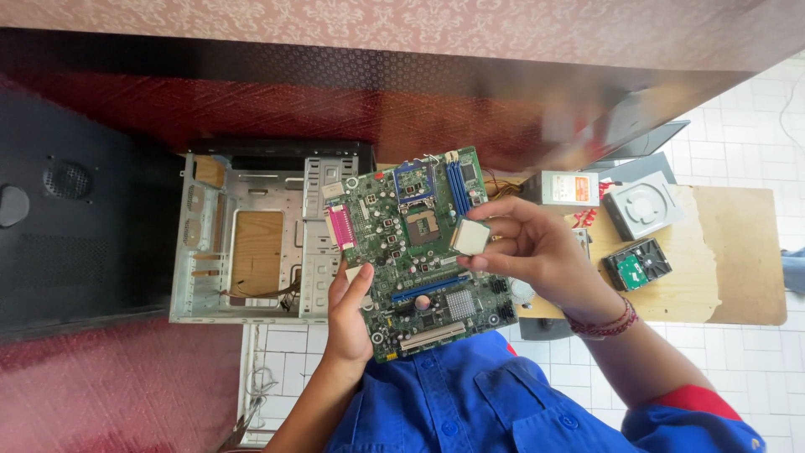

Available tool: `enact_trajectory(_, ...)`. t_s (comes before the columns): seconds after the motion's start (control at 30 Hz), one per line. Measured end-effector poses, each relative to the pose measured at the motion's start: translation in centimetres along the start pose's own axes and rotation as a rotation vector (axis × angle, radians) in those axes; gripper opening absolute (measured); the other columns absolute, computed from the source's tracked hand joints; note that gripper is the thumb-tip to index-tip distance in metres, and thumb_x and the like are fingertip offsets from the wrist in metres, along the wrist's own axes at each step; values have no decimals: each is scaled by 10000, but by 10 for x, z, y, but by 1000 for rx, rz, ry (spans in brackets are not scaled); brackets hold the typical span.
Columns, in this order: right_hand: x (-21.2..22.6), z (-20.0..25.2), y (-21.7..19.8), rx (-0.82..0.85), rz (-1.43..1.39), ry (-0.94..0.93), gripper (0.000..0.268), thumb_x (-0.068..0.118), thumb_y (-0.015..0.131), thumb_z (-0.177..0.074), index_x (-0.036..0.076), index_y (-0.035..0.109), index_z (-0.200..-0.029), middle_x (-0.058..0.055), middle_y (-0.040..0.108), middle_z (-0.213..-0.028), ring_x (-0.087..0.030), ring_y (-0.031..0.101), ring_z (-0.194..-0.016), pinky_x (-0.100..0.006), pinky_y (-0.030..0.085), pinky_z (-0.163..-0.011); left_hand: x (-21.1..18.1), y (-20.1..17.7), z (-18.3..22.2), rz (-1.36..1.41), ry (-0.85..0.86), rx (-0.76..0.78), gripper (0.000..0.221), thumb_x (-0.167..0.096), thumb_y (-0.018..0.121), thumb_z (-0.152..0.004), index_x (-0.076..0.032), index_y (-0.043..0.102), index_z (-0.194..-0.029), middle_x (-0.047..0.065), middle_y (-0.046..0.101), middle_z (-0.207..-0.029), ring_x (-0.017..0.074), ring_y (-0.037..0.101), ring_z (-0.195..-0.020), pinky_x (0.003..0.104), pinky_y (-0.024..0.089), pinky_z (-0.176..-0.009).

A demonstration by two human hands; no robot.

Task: The person is inspecting a computer motherboard and handling associated components like the CPU and RAM at a repair station.

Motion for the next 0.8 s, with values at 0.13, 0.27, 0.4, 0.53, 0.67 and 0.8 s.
enact_trajectory(0.13, 17, 1, -3, 104, 58, 4, 710, -186, 760, -705, -77, 545, -1372, -244, 750, -962, -285, 808, -807, -395, 690, -714, 23, -12, -10, -6, 5, -15, 1013, -373, 774, -825, -10, 225, -1596, 290, 78, -1573, 380, 28, -1521, 517, 29, -1211)
enact_trajectory(0.27, 17, 4, -15, 110, 157, 34, 647, -180, 782, -689, -71, 627, -1307, -206, 773, -959, -272, 815, -810, -365, 683, -702, 28, -12, -10, -16, 6, -27, 1009, -378, 779, -820, -7, 246, -1591, 283, 86, -1569, 372, 30, -1523, 504, 35, -1218)
enact_trajectory(0.4, 19, 1, -21, 136, 251, 60, 659, -134, 801, -689, -63, 623, -1319, -218, 782, -999, -253, 812, -818, -358, 683, -710, 31, -10, -7, -11, 15, -23, 1004, -366, 779, -822, 7, 245, -1586, 284, 156, -1542, 364, 93, -1514, 496, 68, -1217)
enact_trajectory(0.53, -3, 2, -36, 135, 293, 73, 575, -149, 775, -730, -62, 646, -1283, -199, 797, -995, -258, 793, -924, -408, 657, -798, 33, -10, -7, -9, 12, -33, 1004, -358, 781, -820, 32, 246, -1575, 284, 205, -1523, 369, 142, -1499, 495, 87, -1217)
enact_trajectory(0.67, 16, 4, -21, 122, 438, -10, 517, -109, 816, -721, -22, 673, -1210, -154, 822, -954, -236, 808, -910, -391, 641, -835, 40, -12, -9, -4, 18, -24, 1013, -370, 777, -822, 26, 235, -1580, 288, 188, -1528, 378, 129, -1502, 512, 80, -1214)
enact_trajectory(0.8, 37, 9, -11, 90, 665, -180, 458, -58, 824, -747, 56, 668, -1162, -101, 832, -964, -259, 816, -934, -402, 629, -864, 37, -10, -5, -5, 47, 1, 992, -344, 772, -833, 39, 241, -1578, 296, 207, -1512, 382, 124, -1497, 504, 80, -1210)
Point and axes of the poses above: each hand's wrist, its own z-axis away from the middle knuckle, its own y-axis out of the palm, x = y × z, the point moved 4 cm from there along -z, towards the middle knuckle
